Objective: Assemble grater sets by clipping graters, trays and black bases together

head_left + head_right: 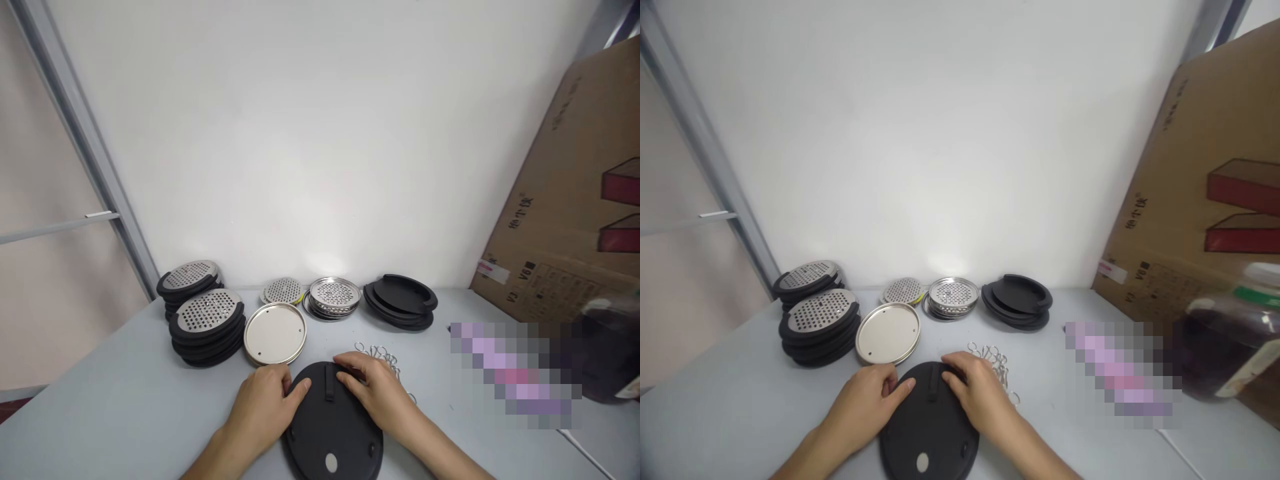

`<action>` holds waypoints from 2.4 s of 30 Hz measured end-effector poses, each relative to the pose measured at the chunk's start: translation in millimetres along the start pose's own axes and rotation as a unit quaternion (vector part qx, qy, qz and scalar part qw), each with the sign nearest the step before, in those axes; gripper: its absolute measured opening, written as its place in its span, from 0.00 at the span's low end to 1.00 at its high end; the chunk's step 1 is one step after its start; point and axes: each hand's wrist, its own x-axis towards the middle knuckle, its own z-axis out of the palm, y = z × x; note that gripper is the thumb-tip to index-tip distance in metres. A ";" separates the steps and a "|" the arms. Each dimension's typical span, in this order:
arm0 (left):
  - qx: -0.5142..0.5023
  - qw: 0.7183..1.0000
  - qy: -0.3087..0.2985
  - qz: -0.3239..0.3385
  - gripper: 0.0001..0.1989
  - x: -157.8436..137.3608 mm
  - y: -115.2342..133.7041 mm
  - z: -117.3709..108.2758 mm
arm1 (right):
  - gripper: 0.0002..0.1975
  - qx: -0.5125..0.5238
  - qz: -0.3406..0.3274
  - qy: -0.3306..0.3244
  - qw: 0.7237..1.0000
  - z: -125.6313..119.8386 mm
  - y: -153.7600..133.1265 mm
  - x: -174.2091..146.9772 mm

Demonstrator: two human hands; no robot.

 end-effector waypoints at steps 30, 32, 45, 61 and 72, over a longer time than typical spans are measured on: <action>-0.149 0.970 -0.098 0.167 0.09 38.1 38.1 -13.8 | 0.08 -0.172 0.033 -0.101 0.979 -60.6 21.9 27.1; -0.137 0.967 -0.110 0.186 0.08 33.7 41.9 -15.5 | 0.08 -0.208 0.033 -0.080 0.974 -54.6 21.1 26.2; -0.071 0.965 -0.069 0.244 0.05 36.1 41.2 -12.3 | 0.09 -0.281 0.055 -0.104 0.953 -43.8 30.3 31.7; -0.221 0.951 -0.021 0.213 0.12 31.4 44.7 -4.9 | 0.18 0.181 0.111 -0.211 0.954 -58.3 -8.8 20.7; -0.237 0.944 -0.018 0.230 0.05 28.6 51.9 -7.5 | 0.19 0.383 0.154 -0.291 0.863 -49.1 -7.0 18.9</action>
